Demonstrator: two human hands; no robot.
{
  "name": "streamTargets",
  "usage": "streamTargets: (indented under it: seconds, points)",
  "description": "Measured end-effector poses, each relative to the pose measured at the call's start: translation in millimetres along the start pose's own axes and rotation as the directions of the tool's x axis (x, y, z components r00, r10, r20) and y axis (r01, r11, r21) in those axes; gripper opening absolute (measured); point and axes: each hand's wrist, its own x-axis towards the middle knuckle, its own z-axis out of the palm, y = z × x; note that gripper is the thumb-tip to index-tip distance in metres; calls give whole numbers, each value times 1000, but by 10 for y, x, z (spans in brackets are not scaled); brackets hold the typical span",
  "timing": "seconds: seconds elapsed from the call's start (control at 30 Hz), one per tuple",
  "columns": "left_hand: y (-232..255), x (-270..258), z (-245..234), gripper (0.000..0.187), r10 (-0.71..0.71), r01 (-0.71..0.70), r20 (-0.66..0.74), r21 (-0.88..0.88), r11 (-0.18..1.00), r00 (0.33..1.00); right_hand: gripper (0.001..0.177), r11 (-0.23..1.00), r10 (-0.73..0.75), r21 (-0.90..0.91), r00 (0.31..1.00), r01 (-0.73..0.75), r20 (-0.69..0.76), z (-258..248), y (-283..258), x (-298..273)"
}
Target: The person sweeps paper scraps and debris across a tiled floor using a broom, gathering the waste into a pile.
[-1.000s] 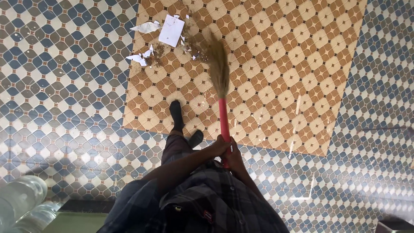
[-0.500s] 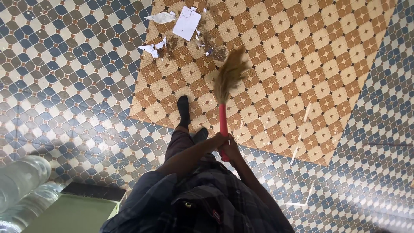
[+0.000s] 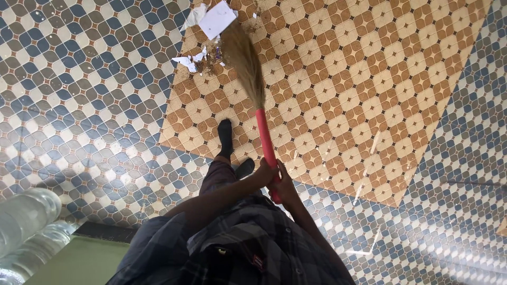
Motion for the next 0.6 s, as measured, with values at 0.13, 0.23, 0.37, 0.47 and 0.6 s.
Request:
streamTargets:
  seconds: [0.13,0.23,0.37,0.47,0.6]
  points:
    - [-40,-145,149,76,47,-47,108,5,999,993,92,1000,18,-18,998,-19,-60,-99,113,-176]
    - [4,-118,171,77,1,-2,181,4,1000,983,99,999,34,-18,995,-36,-95,-95,245,-103]
    - [35,1,36,75,-198,209,189,-41,977,962,91,992,88,96,994,-82,-67,-44,392,175]
    - [-9,17,-166,68,-289,304,148,-91,948,946,89,978,141,153,989,-145,36,83,386,393]
    - [-81,-12,-469,58,-204,211,59,-150,966,977,88,995,80,52,987,-88,136,301,420,596]
